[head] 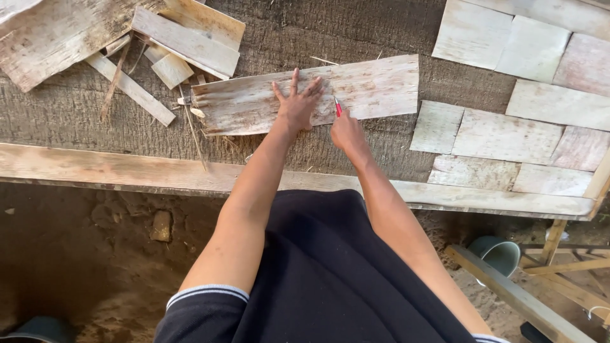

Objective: Cutting thin sheets of wood or bark into rectangular pieces using a utility knife on a workbench.

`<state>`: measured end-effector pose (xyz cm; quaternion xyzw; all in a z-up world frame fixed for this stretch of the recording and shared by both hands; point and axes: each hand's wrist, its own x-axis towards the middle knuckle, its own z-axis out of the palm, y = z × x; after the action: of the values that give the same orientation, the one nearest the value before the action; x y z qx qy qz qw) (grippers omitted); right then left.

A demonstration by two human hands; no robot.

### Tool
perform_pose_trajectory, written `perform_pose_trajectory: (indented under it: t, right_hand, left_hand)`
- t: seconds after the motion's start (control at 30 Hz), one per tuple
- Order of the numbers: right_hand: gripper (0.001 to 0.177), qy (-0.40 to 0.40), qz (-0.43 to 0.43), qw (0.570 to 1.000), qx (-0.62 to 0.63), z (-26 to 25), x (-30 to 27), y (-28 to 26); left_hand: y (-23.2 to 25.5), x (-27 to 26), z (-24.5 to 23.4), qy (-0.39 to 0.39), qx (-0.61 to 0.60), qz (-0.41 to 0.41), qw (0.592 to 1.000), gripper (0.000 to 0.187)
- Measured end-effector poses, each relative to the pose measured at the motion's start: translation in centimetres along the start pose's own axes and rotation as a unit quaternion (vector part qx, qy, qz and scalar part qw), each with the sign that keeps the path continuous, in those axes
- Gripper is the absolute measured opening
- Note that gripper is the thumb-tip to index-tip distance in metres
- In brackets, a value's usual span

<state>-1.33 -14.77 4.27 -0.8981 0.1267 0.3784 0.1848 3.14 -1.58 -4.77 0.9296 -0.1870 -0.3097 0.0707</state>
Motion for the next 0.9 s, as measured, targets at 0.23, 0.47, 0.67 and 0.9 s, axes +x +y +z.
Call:
perform_pose_trajectory:
  t: [0.23, 0.47, 0.67, 0.9]
  right_hand:
    - [0.044, 0.002, 0.001, 1.0, -0.007, 2.0, 0.8, 2.1]
    - [0.042, 0.011, -0.004, 1.0, 0.02, 2.1, -0.1, 2.8]
    - [0.047, 0.011, 0.011, 0.999, 0.051, 2.3, -2.0, 2.4]
    - [0.035, 0.014, -0.013, 0.998, 0.06, 4.1, -2.3, 4.3]
  left_hand:
    - [-0.1, 0.4, 0.1, -0.001, 0.009, -0.006, 1.0, 0.12]
    - [-0.3, -0.2, -1.4, 0.013, -0.004, 0.005, 1.0, 0.115]
    - [-0.4, -0.3, -1.1, 0.02, -0.012, 0.008, 1.0, 0.115]
    - [-0.4, 0.1, 0.4, 0.011, -0.019, 0.005, 1.0, 0.115]
